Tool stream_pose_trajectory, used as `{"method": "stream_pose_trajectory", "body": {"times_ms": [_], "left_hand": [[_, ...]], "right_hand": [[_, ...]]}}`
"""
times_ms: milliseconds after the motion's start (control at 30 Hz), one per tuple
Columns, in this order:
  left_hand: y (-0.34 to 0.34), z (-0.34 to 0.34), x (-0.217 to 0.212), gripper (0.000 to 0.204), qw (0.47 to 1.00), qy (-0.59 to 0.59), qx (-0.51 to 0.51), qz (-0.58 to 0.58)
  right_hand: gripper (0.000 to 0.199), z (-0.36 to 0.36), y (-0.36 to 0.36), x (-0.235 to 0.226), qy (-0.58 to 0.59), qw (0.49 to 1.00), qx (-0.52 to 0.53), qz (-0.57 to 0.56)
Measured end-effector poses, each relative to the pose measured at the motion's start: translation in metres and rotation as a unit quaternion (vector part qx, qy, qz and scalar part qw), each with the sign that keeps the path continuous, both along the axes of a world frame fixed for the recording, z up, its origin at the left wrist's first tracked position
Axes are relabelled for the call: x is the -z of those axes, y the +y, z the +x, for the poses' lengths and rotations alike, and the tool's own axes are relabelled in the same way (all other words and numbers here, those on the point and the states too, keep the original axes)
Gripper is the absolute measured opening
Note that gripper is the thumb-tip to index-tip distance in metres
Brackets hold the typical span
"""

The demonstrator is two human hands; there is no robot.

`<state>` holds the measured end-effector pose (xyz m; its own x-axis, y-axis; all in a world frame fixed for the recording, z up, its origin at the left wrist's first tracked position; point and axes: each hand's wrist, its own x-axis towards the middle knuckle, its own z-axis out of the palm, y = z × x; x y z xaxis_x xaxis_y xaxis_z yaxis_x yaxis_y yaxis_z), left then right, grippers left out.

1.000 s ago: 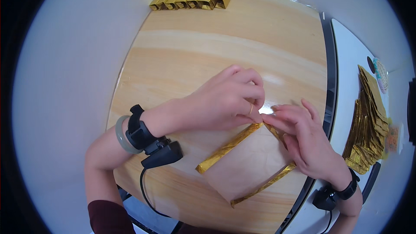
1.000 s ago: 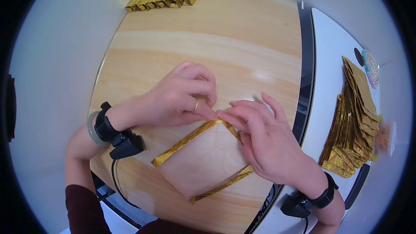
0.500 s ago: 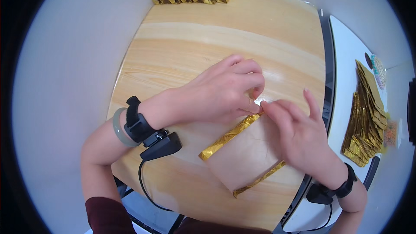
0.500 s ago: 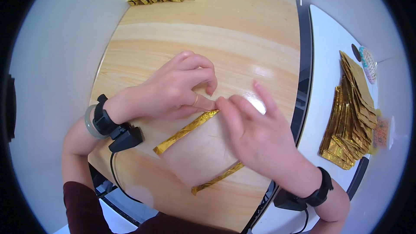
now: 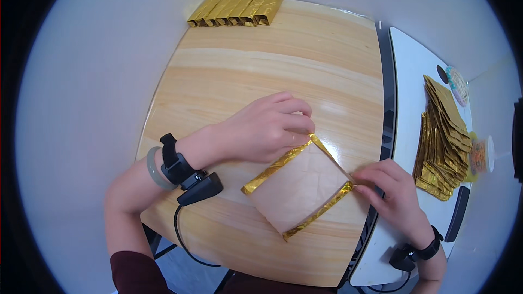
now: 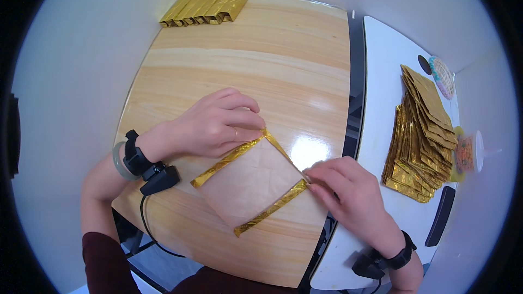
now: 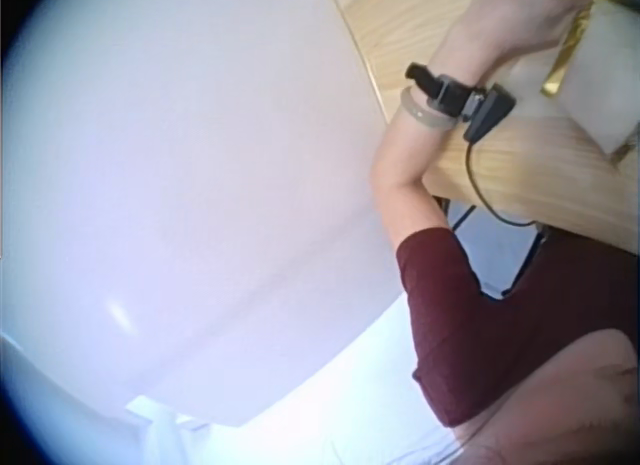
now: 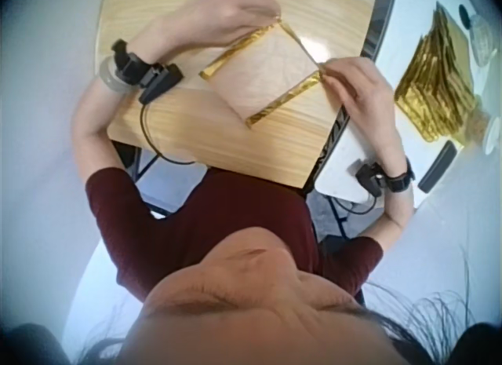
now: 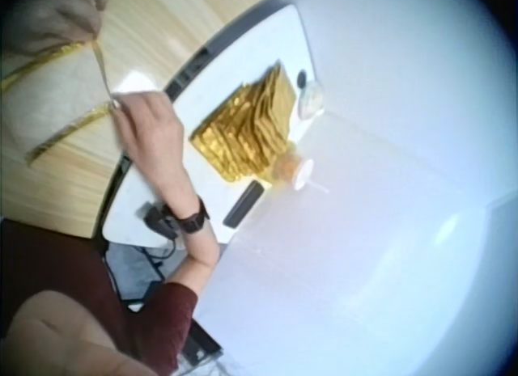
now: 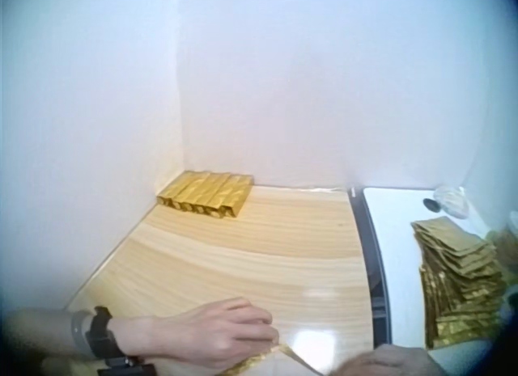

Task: Fold gold-colored paper into decorative rectangles.

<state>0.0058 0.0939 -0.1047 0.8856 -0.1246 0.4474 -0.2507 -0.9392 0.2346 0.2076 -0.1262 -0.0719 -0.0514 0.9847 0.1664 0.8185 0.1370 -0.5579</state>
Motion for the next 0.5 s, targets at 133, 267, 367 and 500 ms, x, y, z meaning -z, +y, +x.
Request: {"method": "stream_pose_trajectory", "body": {"times_ms": [133,267,367,500], "left_hand": [[-0.0025,-0.0038,0.0001,0.009,0.999,-0.006,-0.032,-0.025],[-0.0023,-0.0046,-0.0020,0.010,0.994,0.029,-0.059,-0.083],[-0.0028,-0.0074,0.0020,0.015,0.989,0.029,-0.064,-0.133],[-0.0058,-0.0082,0.0033,0.021,0.982,0.030,-0.086,-0.166]], "right_hand": [[0.020,-0.0063,0.0044,0.0078,-0.064,0.994,-0.068,0.054],[0.030,-0.0097,0.0029,0.0059,-0.113,0.982,-0.129,0.082],[0.034,-0.0091,-0.0021,0.0039,-0.137,0.974,-0.160,0.084],[0.038,-0.0019,-0.0027,0.0023,-0.179,0.954,-0.220,0.100]]}}
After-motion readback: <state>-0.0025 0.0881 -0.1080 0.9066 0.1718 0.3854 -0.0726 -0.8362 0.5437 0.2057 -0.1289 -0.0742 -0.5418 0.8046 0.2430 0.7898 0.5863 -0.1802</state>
